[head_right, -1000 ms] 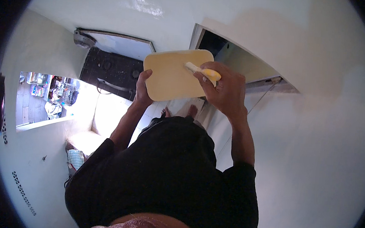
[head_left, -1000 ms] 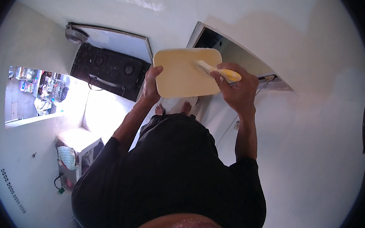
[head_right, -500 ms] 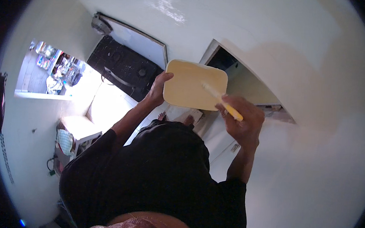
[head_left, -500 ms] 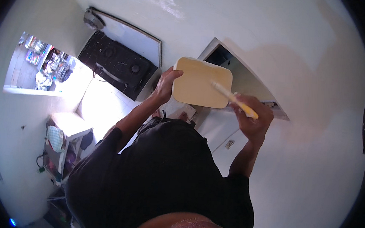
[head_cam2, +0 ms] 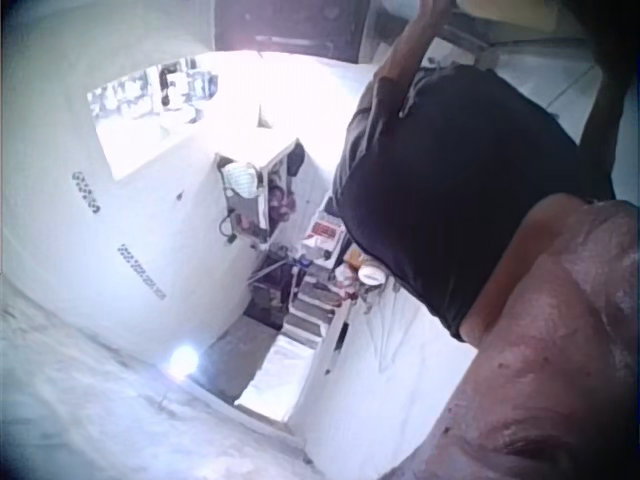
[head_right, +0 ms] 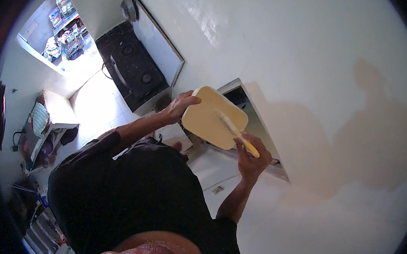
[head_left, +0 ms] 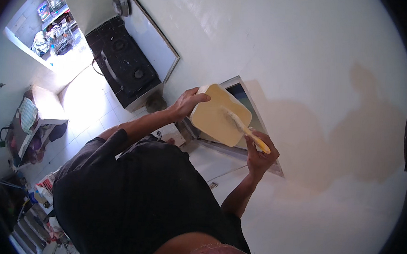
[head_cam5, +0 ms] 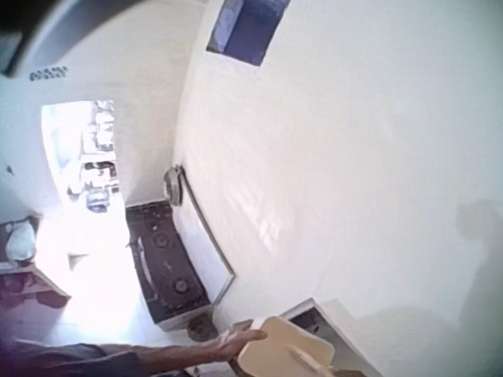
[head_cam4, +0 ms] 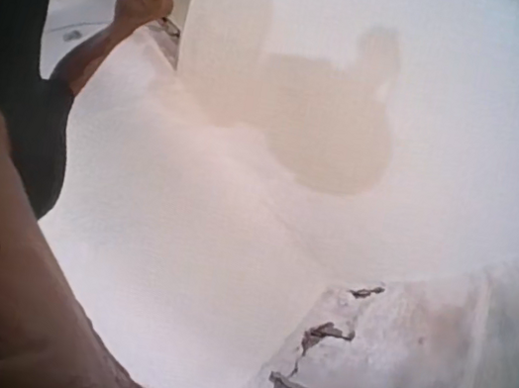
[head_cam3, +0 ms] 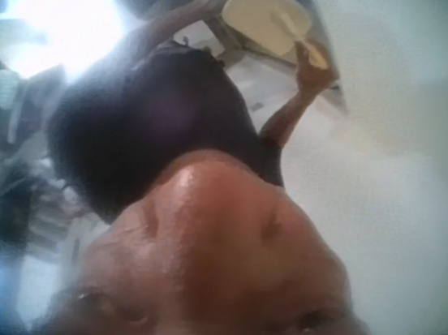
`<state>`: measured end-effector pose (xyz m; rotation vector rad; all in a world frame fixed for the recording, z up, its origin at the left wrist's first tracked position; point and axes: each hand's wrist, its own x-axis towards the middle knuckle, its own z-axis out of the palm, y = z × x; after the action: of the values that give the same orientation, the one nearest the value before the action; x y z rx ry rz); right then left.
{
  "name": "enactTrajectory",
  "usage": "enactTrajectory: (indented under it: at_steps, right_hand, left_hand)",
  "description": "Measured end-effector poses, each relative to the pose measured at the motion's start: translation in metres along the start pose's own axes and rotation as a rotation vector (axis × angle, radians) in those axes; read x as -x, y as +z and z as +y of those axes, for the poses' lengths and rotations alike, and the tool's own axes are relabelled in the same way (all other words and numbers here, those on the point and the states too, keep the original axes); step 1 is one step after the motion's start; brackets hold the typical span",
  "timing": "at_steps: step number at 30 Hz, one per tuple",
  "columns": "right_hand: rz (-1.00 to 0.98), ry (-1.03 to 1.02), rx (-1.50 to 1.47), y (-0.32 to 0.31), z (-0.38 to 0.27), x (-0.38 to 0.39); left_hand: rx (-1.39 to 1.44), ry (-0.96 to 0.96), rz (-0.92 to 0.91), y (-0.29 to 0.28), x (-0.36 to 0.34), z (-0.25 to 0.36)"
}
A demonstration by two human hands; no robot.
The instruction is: The person paints the ceiling using a brush and a container of white paint.
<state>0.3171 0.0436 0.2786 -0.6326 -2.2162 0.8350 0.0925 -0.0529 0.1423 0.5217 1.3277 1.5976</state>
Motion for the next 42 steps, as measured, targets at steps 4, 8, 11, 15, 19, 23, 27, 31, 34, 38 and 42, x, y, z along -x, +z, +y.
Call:
enactTrajectory:
  at_steps: [4, 8, 11, 15, 19, 23, 27, 31, 34, 38, 42]
  right_hand:
    - [0.102, -0.048, 0.076, -0.002, 0.015, -0.007]
    - [0.119, -0.103, 0.187, -0.013, 0.01, -0.001]
    - [0.105, -0.242, 0.199, -0.009, -0.003, -0.003]
    - [-0.034, -0.124, 0.137, -0.005, 0.001, 0.009]
    - [-0.188, -0.089, 0.067, -0.004, 0.001, 0.016]
    - [-0.069, -0.075, 0.01, -0.008, 0.006, 0.019]
    - [0.135, -0.027, 0.049, -0.004, 0.015, 0.023]
    - [0.251, 0.019, 0.303, -0.011, 0.025, 0.02]
    - [0.292, 0.013, 0.381, -0.02, 0.021, 0.02]
    - [0.302, -0.132, 0.375, -0.031, 0.006, 0.024]
    - [0.137, -0.204, 0.331, -0.025, -0.002, 0.03]
  left_hand:
    - [-0.02, -0.009, -0.054, 0.0, 0.001, 0.004]
    - [-0.254, 0.131, -0.142, -0.009, -0.01, -0.019]
    - [-0.133, 0.075, -0.128, -0.033, -0.026, -0.053]
    - [0.314, -0.157, -0.236, -0.003, -0.012, -0.007]
    - [0.237, -0.005, -0.133, 0.001, -0.02, -0.01]
    - [0.167, 0.067, -0.151, 0.01, -0.018, -0.018]
    - [-0.026, 0.196, -0.126, 0.018, -0.01, -0.022]
    - [-0.14, 0.321, -0.132, 0.023, -0.003, -0.018]
    - [-0.012, 0.3, -0.072, 0.029, 0.002, -0.021]
    - [0.05, 0.313, -0.136, 0.017, -0.007, -0.027]
    - [-0.128, 0.312, -0.241, 0.016, -0.017, -0.028]
